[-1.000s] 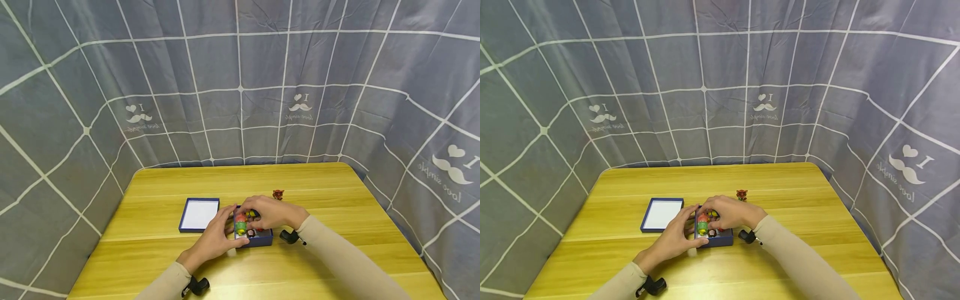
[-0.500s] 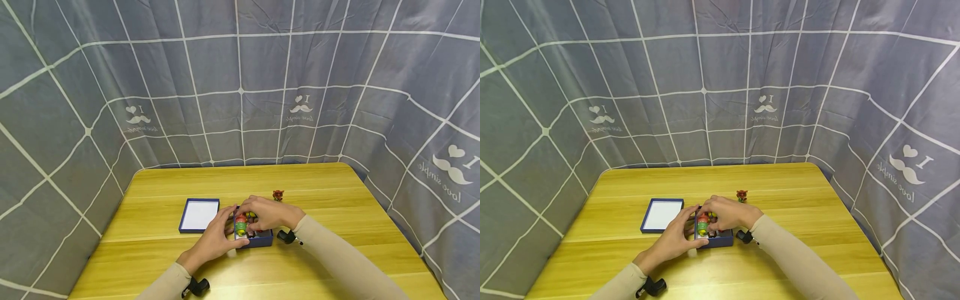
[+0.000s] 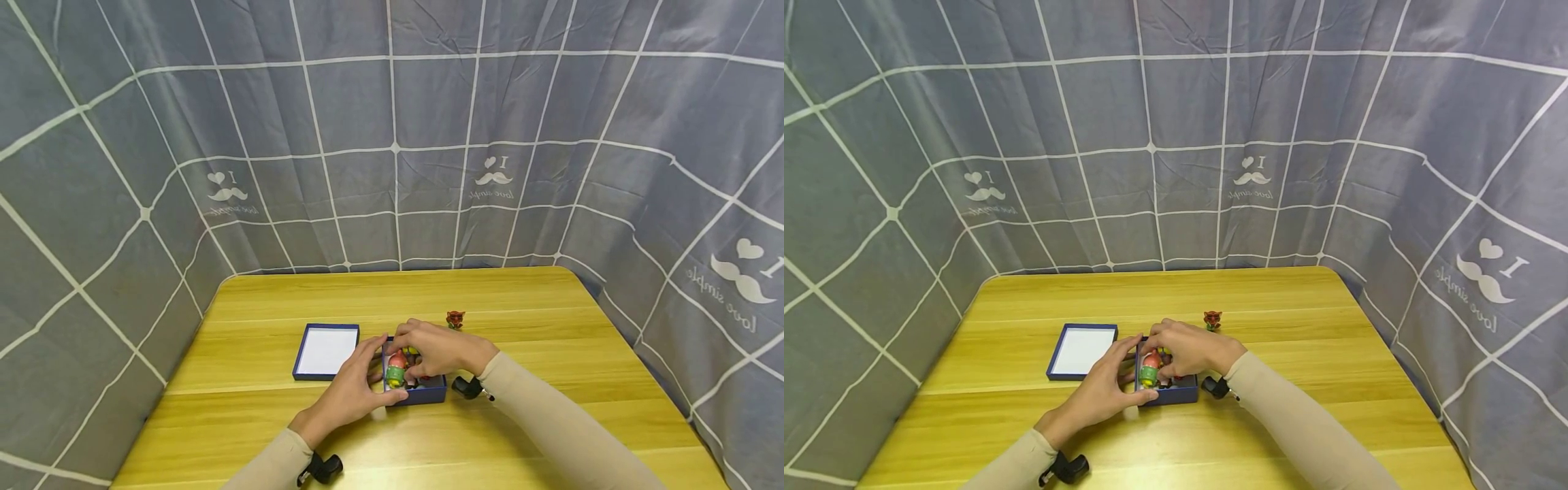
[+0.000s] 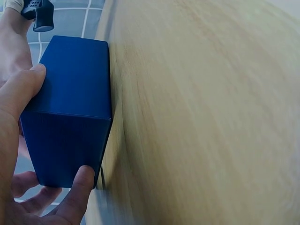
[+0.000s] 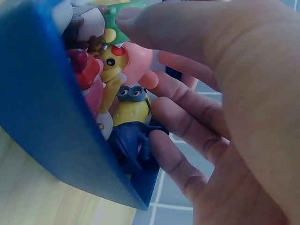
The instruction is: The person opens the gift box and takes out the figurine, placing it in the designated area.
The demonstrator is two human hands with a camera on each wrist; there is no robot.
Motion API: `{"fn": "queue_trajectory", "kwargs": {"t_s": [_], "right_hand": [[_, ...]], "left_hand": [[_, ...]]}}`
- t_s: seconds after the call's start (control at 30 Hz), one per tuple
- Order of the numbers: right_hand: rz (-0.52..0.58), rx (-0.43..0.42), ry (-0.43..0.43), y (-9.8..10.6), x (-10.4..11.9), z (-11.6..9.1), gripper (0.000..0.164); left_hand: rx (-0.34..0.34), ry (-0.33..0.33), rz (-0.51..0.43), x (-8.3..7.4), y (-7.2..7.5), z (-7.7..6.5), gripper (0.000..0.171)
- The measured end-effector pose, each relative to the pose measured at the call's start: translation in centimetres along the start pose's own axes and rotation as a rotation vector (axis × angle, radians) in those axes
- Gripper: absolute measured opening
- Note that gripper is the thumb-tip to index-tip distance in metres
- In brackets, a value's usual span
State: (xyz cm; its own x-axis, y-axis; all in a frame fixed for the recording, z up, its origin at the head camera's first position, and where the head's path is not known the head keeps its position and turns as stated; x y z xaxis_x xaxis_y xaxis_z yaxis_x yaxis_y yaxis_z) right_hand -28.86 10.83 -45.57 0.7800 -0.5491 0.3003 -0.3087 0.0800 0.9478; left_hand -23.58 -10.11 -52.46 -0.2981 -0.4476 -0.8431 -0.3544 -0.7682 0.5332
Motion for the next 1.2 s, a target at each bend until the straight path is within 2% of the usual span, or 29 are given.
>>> {"fn": "queue_trajectory", "kwargs": {"t_s": [0.97,1.2], "right_hand": [[-0.040,-0.026,-0.001,-0.75,0.15,0.12,0.045],[-0.064,-0.041,-0.001,-0.92,0.21,0.15,0.037]], "left_hand": [[-0.016,-0.016,0.068,-0.06,0.02,-0.44,0.117],[-0.019,-0.020,0.081,0.06,-0.05,-0.56,0.117]]}}
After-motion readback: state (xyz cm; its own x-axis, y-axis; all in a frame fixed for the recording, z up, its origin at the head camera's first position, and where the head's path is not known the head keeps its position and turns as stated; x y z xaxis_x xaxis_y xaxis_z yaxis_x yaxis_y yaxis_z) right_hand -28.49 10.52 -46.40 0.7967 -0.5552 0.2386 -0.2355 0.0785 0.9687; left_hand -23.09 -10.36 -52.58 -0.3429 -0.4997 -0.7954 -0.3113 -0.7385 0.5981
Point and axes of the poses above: each hand's wrist, its own z-axis towards the middle knuckle, its own y-axis out of the back of the hand, x = y × z, the point moved 3 cm from there along z, towards the middle knuckle, and after that the axes turned 3 degrees about x, right-handed, at the moved point
